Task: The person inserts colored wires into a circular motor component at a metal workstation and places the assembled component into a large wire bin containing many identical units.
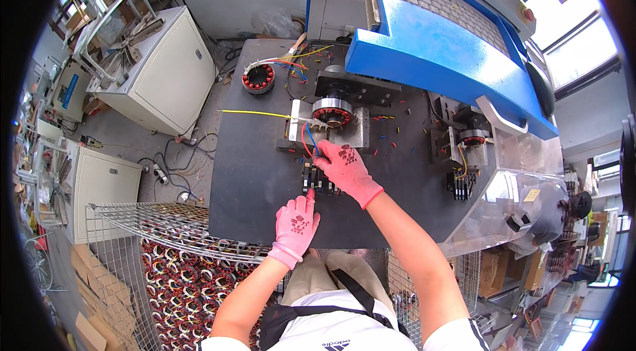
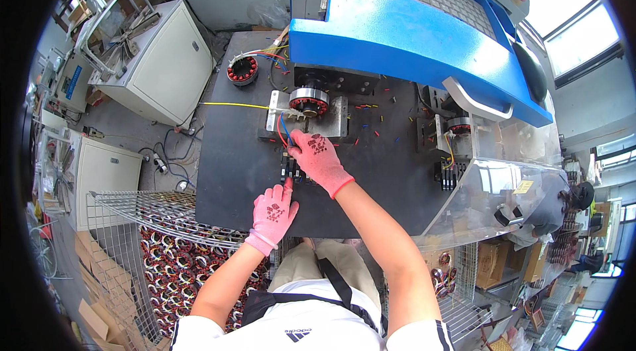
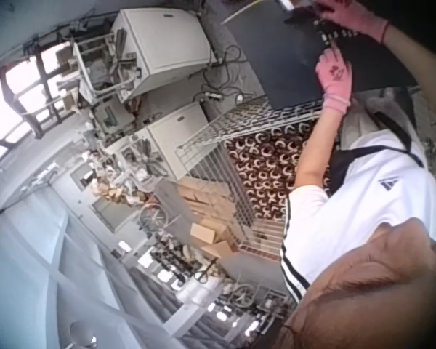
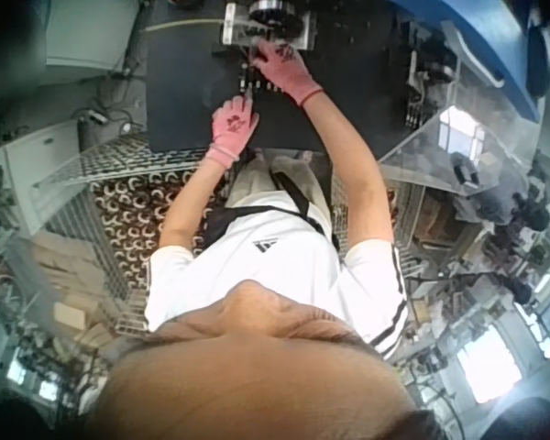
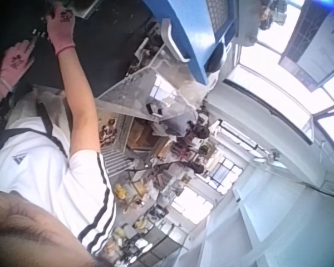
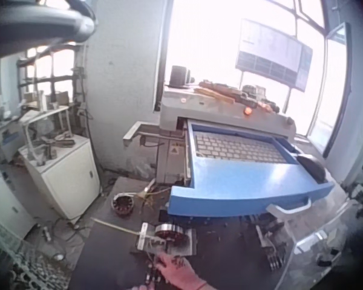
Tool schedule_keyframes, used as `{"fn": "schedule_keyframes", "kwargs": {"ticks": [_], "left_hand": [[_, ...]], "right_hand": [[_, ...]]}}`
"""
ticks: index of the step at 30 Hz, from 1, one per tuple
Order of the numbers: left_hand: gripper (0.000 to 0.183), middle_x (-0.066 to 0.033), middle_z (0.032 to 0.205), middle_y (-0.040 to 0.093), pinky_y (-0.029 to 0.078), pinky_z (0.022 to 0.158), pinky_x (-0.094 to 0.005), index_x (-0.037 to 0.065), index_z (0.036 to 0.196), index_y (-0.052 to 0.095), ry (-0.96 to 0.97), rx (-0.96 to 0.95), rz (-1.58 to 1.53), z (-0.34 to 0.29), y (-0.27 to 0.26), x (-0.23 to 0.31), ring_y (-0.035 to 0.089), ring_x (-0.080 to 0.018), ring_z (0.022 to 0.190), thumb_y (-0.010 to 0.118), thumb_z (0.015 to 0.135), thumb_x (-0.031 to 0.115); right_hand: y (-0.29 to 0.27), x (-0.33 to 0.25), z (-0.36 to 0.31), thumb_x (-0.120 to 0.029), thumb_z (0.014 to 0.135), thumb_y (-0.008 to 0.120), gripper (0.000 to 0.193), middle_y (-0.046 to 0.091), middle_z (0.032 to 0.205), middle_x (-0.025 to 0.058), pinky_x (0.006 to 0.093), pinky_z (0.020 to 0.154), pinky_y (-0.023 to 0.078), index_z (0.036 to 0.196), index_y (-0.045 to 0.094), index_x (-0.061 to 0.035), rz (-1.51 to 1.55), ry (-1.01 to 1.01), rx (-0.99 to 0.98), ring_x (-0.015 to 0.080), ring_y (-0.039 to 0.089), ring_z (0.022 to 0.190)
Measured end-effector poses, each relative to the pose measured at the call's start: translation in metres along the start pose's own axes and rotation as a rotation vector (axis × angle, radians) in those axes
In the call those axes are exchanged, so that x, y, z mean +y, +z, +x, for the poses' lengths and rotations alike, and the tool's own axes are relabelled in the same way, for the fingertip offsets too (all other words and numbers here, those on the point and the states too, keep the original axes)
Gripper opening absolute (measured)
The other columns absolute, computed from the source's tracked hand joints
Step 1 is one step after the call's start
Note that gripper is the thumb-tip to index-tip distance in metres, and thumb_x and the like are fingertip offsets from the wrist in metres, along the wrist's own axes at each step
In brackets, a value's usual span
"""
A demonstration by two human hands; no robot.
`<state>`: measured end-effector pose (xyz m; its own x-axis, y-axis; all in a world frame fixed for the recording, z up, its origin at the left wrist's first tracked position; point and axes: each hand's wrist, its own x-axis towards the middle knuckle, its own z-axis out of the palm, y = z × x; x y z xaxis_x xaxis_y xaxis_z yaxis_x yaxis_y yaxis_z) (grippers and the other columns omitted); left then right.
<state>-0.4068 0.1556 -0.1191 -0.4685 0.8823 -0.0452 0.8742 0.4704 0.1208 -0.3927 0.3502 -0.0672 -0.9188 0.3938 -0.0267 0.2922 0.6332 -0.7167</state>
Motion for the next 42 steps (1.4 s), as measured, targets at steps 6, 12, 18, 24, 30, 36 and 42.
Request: {"fn": "schedule_keyframes", "kwargs": {"ticks": [6,12,18,24,30,36,42], "left_hand": [[0.058,-0.0071,0.1,0.053,0.046,0.073,-0.0364,0.006,0.134,0.049,-0.003,0.046,-0.031,0.0,-0.004,0.0,0.055,-0.0224,0.091,0.061,0.085,0.034],[0.025,-0.0046,0.096,0.059,0.049,0.069,-0.0279,0.005,0.104,0.062,-0.325,0.546,-1.349,0.039,-0.029,-0.047,0.057,-0.0153,0.081,0.068,0.088,0.024],[0.056,-0.0077,0.101,0.061,0.045,0.059,-0.0205,0.007,0.121,0.052,-0.33,0.702,-2.362,0.112,-0.095,-0.129,0.055,-0.0129,0.073,0.046,0.095,0.057],[0.057,-0.0096,0.101,0.064,0.048,0.059,-0.0232,0.002,0.125,0.054,0.032,0.258,-1.642,0.031,-0.102,-0.03,0.061,-0.0137,0.075,0.042,0.098,0.05],[0.052,-0.0122,0.109,0.056,0.051,0.076,-0.0323,0.006,0.13,0.053,-0.12,0.198,-0.888,-0.011,-0.068,-0.007,0.061,-0.0225,0.083,0.07,0.083,0.02],[0.06,-0.0074,0.114,0.052,0.049,0.072,-0.0412,0.014,0.139,0.044,-0.086,0.202,-0.244,-0.01,0.0,-0.013,0.059,-0.0252,0.093,0.064,0.084,0.029],[0.055,-0.0059,0.112,0.054,0.047,0.076,-0.0404,0.014,0.135,0.05,-0.109,0.152,-0.213,-0.011,0.004,-0.01,0.057,-0.0249,0.096,0.063,0.083,0.027]], "right_hand": [[0.005,-0.001,-0.002,-0.02,0.087,0.061,0.018,0.063,0.077,0.0156,0.0388,0.065,0.047,0.092,0.057,-0.0026,-0.036,0.001,0.02,0.0309,0.062,0.07],[0.0,-0.008,-0.011,-0.021,0.086,0.064,0.02,0.067,0.081,0.0123,0.035,0.066,0.05,0.098,0.062,-0.0044,-0.002,0.062,0.071,0.0253,0.065,0.071],[-0.002,-0.047,-0.011,-0.038,0.094,0.058,0.035,0.062,0.073,0.0035,0.0286,0.056,0.043,0.098,0.067,-0.0047,0.544,0.257,-0.034,0.0125,0.058,0.063],[0.0,-0.035,0.006,-0.033,0.094,0.061,0.03,0.062,0.079,-0.0007,0.0187,0.056,0.039,0.098,0.067,-0.004,1.165,0.411,-0.379,0.0032,0.048,0.062],[-0.011,-0.016,-0.007,-0.015,0.091,0.06,0.015,0.061,0.077,-0.0002,0.0225,0.058,0.045,0.095,0.059,-0.0008,0.704,0.282,-0.133,0.0057,0.055,0.066],[0.015,-0.006,-0.012,-0.017,0.089,0.06,0.016,0.064,0.079,0.0122,0.0365,0.063,0.047,0.096,0.055,-0.0032,0.168,0.061,0.09,0.027,0.061,0.074],[0.022,-0.008,-0.011,-0.018,0.089,0.061,0.019,0.065,0.083,0.0156,0.0364,0.068,0.048,0.1,0.057,-0.0032,0.061,0.059,0.104,0.0303,0.064,0.076]]}}
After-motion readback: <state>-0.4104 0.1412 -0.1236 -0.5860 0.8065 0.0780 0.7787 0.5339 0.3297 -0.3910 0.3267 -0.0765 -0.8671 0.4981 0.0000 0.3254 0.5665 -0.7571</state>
